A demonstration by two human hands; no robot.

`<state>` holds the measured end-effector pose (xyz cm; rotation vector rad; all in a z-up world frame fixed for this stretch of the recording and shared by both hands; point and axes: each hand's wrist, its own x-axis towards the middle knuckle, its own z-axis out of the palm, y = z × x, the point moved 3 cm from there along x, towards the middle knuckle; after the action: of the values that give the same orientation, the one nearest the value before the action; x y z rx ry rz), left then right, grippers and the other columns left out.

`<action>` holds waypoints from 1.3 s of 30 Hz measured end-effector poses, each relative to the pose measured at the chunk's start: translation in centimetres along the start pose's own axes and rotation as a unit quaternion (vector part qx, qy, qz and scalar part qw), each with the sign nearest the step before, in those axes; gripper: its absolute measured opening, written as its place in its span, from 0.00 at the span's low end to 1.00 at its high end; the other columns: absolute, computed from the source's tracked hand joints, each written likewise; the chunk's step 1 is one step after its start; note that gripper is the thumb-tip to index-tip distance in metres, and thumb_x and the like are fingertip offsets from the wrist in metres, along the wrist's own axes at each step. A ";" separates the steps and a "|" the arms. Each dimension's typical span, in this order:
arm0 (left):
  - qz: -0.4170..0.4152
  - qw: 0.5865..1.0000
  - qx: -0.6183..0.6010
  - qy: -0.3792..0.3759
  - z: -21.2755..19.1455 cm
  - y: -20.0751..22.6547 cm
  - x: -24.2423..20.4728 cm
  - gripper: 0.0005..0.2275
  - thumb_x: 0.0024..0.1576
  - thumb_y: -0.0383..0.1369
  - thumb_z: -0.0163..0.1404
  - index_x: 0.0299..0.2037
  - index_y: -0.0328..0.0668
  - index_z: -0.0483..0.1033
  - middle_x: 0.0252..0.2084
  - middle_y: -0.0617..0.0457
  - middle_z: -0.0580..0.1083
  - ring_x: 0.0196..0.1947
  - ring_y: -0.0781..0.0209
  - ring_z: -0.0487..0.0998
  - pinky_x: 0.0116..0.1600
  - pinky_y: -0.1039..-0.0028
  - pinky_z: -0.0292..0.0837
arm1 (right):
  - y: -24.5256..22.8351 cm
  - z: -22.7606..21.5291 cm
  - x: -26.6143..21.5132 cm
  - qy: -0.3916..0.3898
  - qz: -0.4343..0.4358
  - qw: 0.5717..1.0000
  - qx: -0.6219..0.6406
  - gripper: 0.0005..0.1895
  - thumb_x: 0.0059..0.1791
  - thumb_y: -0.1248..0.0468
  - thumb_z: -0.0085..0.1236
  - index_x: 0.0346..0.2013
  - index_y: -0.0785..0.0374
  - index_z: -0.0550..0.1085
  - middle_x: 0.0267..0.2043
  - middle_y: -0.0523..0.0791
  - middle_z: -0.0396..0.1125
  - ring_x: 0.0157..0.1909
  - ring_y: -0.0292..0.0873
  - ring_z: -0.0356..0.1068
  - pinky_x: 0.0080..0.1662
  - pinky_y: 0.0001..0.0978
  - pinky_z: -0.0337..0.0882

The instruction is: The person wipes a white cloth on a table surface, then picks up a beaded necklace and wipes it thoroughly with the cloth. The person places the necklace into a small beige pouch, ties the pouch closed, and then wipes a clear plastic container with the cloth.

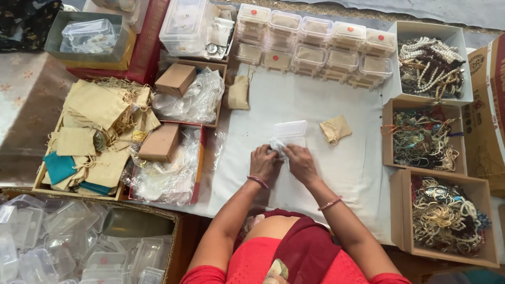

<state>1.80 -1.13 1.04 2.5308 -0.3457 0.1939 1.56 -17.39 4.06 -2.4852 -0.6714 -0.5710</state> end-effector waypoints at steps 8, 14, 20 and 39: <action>0.066 0.997 -0.039 0.031 1.8 -1.7 0.3 0.14 0.45 0.43 0.66 0.34 0.47 0.78 0.69 0.42 0.63 0.67 0.40 0.62 0.69 0.52 0.54 | 0.7 1.3 1.4 -0.204 0.078 0.942 -0.255 0.09 0.48 0.67 0.52 0.39 0.56 0.79 0.44 0.44 0.71 0.47 0.43 0.71 0.48 0.46 0.65; 0.049 0.998 -0.043 -0.012 2.5 -2.5 0.9 0.22 0.47 0.41 0.65 0.48 0.45 0.72 0.71 0.44 0.62 0.68 0.43 0.62 0.73 0.53 0.50 | 0.2 3.1 2.6 -0.194 0.073 0.957 -0.205 0.10 0.45 0.63 0.53 0.39 0.57 0.79 0.45 0.47 0.70 0.51 0.45 0.70 0.48 0.44 0.64; 0.038 0.997 -0.072 0.004 2.4 -2.6 1.0 0.27 0.46 0.37 0.65 0.55 0.46 0.65 0.69 0.48 0.64 0.67 0.50 0.64 0.73 0.56 0.51 | -0.7 2.4 2.5 -0.120 0.027 0.989 -0.085 0.18 0.43 0.64 0.54 0.46 0.55 0.79 0.49 0.47 0.70 0.50 0.47 0.71 0.49 0.45 0.65; 0.004 0.998 -0.063 -0.021 1.5 -2.3 1.2 0.49 0.43 0.36 0.67 0.75 0.47 0.46 0.59 0.46 0.70 0.65 0.48 0.65 0.72 0.56 0.52 | 0.7 3.8 2.4 -0.228 0.109 0.957 -0.140 0.13 0.47 0.64 0.49 0.45 0.57 0.75 0.45 0.46 0.68 0.51 0.49 0.70 0.49 0.51 0.63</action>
<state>3.69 -0.36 -1.18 2.4113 -0.3727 0.1187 4.80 -14.97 2.02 -2.9449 -0.4901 0.0001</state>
